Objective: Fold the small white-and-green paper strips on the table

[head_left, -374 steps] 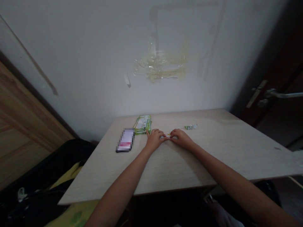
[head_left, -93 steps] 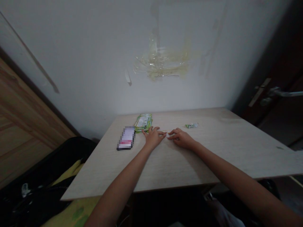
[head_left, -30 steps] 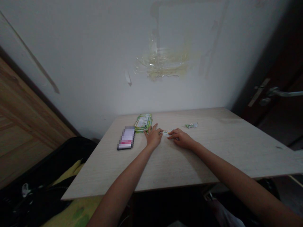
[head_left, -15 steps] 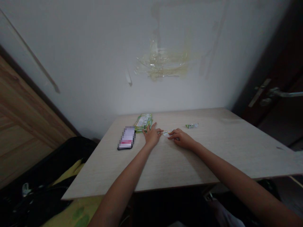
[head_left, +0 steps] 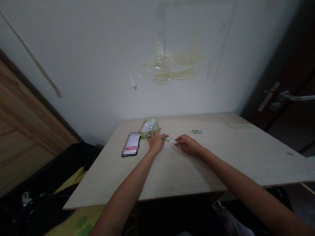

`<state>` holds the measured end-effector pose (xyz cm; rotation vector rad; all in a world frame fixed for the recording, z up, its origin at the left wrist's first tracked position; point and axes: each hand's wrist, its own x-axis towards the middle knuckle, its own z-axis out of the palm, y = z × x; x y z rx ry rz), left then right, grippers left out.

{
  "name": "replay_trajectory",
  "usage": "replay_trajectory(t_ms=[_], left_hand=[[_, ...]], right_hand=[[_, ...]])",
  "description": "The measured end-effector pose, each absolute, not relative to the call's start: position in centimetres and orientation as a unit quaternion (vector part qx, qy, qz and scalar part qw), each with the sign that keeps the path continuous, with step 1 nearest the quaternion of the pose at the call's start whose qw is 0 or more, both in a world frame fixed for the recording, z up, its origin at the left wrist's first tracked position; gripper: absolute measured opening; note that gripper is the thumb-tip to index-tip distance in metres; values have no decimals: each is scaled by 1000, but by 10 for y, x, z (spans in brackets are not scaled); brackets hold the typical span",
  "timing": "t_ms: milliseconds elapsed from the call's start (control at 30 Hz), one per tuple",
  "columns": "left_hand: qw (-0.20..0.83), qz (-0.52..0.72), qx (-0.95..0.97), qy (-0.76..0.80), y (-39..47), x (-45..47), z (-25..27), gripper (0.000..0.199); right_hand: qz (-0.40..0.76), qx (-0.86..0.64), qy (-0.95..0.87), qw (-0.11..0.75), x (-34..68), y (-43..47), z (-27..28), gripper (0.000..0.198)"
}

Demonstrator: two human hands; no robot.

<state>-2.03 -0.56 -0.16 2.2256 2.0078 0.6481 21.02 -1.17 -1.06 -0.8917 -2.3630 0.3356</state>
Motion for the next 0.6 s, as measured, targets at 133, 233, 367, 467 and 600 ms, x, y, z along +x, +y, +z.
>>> replay_trajectory(t_ms=[133, 233, 367, 467, 600], left_hand=[[41, 204, 737, 644, -8, -19, -2, 29], [35, 206, 745, 633, -9, -18, 0, 28], [34, 204, 769, 605, -9, -16, 0, 28], [44, 202, 784, 585, -9, -17, -1, 26], [55, 203, 795, 569, -8, -18, -1, 24]], right_hand=[[135, -332, -882, 306, 210, -9, -14, 35], [148, -339, -873, 318, 211, -6, -17, 30], [139, -355, -863, 331, 214, -1, -19, 26], [103, -364, -864, 332, 215, 1, -17, 22], [57, -402, -861, 306, 215, -1, -11, 18]])
